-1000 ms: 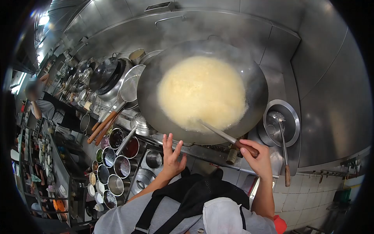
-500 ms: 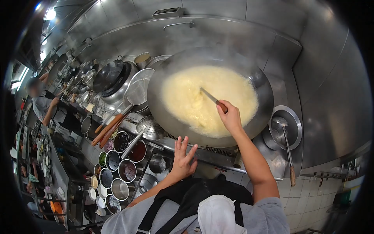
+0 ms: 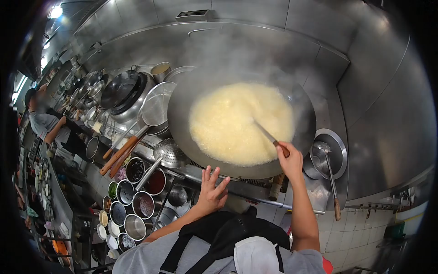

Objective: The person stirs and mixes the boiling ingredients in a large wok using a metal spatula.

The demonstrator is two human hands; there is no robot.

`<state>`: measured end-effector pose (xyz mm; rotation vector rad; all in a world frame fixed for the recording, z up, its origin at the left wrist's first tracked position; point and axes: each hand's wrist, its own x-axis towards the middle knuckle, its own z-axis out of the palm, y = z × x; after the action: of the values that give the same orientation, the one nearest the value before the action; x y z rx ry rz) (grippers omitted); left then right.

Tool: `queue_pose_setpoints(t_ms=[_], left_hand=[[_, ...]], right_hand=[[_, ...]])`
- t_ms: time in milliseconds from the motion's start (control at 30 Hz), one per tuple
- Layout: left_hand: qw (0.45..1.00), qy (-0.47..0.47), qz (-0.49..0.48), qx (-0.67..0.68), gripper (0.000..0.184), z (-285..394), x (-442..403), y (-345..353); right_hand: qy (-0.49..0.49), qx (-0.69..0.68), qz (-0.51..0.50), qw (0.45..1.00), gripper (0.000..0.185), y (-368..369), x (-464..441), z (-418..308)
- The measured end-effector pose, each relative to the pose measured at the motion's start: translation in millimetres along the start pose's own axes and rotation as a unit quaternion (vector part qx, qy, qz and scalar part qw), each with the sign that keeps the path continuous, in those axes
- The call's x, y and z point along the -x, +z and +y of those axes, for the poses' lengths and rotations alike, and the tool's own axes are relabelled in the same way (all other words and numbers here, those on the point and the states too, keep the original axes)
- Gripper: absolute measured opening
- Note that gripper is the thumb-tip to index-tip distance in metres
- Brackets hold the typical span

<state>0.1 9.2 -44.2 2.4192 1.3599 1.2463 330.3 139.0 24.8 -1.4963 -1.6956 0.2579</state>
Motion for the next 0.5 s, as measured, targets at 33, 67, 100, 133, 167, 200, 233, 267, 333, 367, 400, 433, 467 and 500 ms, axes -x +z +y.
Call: queue_pose_setpoints(t_ms=[33, 67, 100, 133, 167, 200, 233, 267, 333, 367, 400, 433, 467, 500], left_hand=[[1.000, 0.001, 0.005, 0.000, 0.079, -0.7, -0.4, 1.5], [1.000, 0.003, 0.007, 0.004, 0.079, -1.3, 0.5, 3.7], [1.000, 0.006, 0.012, 0.009, 0.079, -2.8, 1.6, 5.8], [1.000, 0.009, 0.017, 0.013, 0.078, -4.9, 2.5, 7.4], [1.000, 0.011, 0.019, 0.014, 0.078, -6.6, 2.8, 8.8], [0.999, 0.015, 0.022, 0.019, 0.078, -8.0, 3.2, 10.4], [0.999, 0.019, 0.025, 0.025, 0.078, -9.4, 3.8, 12.1], [0.999, 0.021, 0.025, 0.029, 0.078, -10.9, 4.7, 13.8], [0.999, 0.025, 0.026, 0.037, 0.078, -14.2, 6.4, 16.6], [0.998, 0.028, 0.026, 0.042, 0.078, -15.0, 6.4, 17.0], [0.998, 0.029, 0.026, 0.043, 0.077, -15.7, 6.6, 17.4], [0.998, 0.030, 0.026, 0.044, 0.076, -16.1, 6.6, 17.3], [0.998, 0.034, 0.026, 0.049, 0.076, -15.0, 5.7, 15.8], [0.998, 0.029, 0.019, 0.052, 0.075, -13.5, 5.5, 13.6]], right_hand=[[0.039, -0.046, -0.024, 0.998, 0.032, -4.2, 13.3, 2.5], [0.077, -0.093, -0.048, 0.992, 0.031, -7.7, 26.7, 4.0], [0.075, -0.090, -0.045, 0.992, 0.031, -10.0, 40.4, 3.4], [0.093, -0.150, -0.050, 0.983, 0.030, -12.0, 55.2, -1.2], [0.111, -0.208, -0.055, 0.970, 0.029, -14.0, 69.2, -6.9], [0.110, -0.206, -0.053, 0.971, 0.029, -16.4, 82.1, -14.2], [0.132, -0.236, -0.061, 0.961, 0.028, -20.6, 94.5, -23.4], [0.155, -0.266, -0.068, 0.949, 0.028, -27.6, 105.3, -31.3], [0.173, -0.234, -0.088, 0.953, 0.028, -46.4, 123.5, -46.2], [0.191, -0.206, -0.111, 0.953, 0.028, -56.1, 130.1, -54.5], [0.192, -0.202, -0.107, 0.954, 0.028, -66.1, 135.5, -61.6], [0.200, -0.186, -0.118, 0.955, 0.029, -76.8, 140.1, -67.7], [0.209, -0.169, -0.129, 0.955, 0.029, -88.0, 142.3, -74.6], [0.210, -0.166, -0.125, 0.955, 0.029, -99.9, 142.5, -83.5]])
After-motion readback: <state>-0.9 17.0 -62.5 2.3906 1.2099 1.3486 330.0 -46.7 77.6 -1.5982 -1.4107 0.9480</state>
